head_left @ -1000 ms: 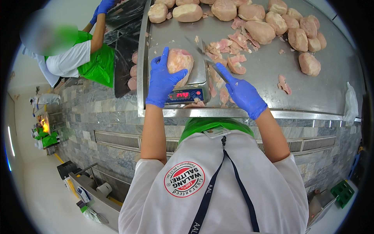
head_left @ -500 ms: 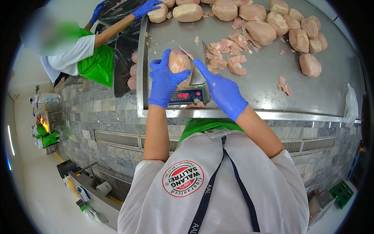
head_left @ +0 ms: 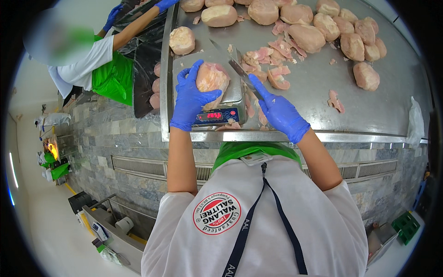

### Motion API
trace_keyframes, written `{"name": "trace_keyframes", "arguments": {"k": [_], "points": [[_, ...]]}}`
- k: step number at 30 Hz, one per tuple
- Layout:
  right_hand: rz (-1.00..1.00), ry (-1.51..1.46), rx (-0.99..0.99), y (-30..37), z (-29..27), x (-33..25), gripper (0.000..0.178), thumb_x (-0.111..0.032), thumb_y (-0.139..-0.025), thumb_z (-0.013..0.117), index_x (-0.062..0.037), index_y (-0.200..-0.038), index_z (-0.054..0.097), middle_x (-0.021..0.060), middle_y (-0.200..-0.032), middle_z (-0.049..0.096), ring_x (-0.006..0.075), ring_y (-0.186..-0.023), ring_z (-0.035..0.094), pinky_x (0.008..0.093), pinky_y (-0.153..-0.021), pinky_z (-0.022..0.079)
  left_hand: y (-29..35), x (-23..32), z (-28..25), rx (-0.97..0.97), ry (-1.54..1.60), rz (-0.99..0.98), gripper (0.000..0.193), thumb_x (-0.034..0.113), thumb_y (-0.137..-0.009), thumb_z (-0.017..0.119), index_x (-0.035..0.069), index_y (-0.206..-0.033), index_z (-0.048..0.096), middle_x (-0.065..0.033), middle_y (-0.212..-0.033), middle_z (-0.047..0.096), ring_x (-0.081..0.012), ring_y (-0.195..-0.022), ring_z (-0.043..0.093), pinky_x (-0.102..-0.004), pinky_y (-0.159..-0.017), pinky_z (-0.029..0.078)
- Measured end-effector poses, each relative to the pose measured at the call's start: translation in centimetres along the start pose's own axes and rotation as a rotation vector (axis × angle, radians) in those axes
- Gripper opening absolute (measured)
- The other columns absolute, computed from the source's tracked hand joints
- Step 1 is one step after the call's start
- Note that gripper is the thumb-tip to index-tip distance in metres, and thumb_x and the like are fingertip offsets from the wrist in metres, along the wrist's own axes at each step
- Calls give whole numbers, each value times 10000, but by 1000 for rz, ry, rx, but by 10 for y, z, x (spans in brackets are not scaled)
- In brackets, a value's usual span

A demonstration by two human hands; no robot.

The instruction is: The person trims raw meat pieces on a stainless steel table using a knife and a digital scale. They repeatedly weigh each piece, trim off excess fat or tissue, and place the trimmed pieces aside. The process is continuous and methodical, with other workers visible in the background performing similar tasks.

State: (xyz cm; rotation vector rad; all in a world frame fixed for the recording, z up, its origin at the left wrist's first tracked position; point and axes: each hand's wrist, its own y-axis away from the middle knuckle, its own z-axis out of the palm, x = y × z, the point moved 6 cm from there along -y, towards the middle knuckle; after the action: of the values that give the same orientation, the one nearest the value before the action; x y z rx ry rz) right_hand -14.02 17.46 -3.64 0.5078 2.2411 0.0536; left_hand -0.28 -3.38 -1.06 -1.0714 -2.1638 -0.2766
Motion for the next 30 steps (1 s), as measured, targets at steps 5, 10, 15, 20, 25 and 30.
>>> {"name": "trace_keyframes", "arguments": {"k": [5,10,15,20,25,30], "points": [[-50,-39,-5,-11,0,-20,775,-78,-952,479,-272,-1620,137,286,-819,650,427,-732,654,520,-676,507,-2,2,0,-12,-31,70,982,271,-596,930,124,-1466,500,-169,-1331,506,-344,-1259,462,-428,-1102,391],[-37,-107,17,-38,16,-22,767,-85,-968,481,-246,-1620,112,316,-834,637,449,-780,658,531,-715,501,-3,6,1,-7,-29,57,987,283,-596,932,126,-1468,498,-171,-1328,505,-348,-1265,460,-430,-1099,396],[0,-102,-42,-27,30,-10,798,-69,-957,497,-253,-1620,93,335,-915,644,470,-830,655,535,-752,500,-1,8,2,1,-27,24,989,271,-602,929,125,-1475,489,-171,-1333,502,-352,-1265,464,-426,-1107,390],[-8,-53,-44,9,9,21,787,-87,-952,484,-323,-1614,129,301,-902,666,450,-789,667,540,-716,514,-10,-5,-6,-176,82,169,1127,286,-580,943,128,-1548,388,-163,-1463,447,-334,-1355,424,-419,-1157,347],[116,159,273,16,-35,58,742,-142,-986,502,-394,-1600,171,246,-946,684,424,-826,671,525,-735,515,-11,0,-19,-91,227,201,1311,327,-544,967,100,-1602,225,-156,-1562,354,-309,-1434,360,-415,-1200,299],[50,197,381,25,-40,55,735,-157,-982,533,-373,-1600,199,209,-883,665,395,-769,661,507,-700,514,4,4,-42,-52,275,120,1296,303,-575,965,84,-1605,209,-158,-1589,306,-300,-1459,323,-415,-1209,273]]}}
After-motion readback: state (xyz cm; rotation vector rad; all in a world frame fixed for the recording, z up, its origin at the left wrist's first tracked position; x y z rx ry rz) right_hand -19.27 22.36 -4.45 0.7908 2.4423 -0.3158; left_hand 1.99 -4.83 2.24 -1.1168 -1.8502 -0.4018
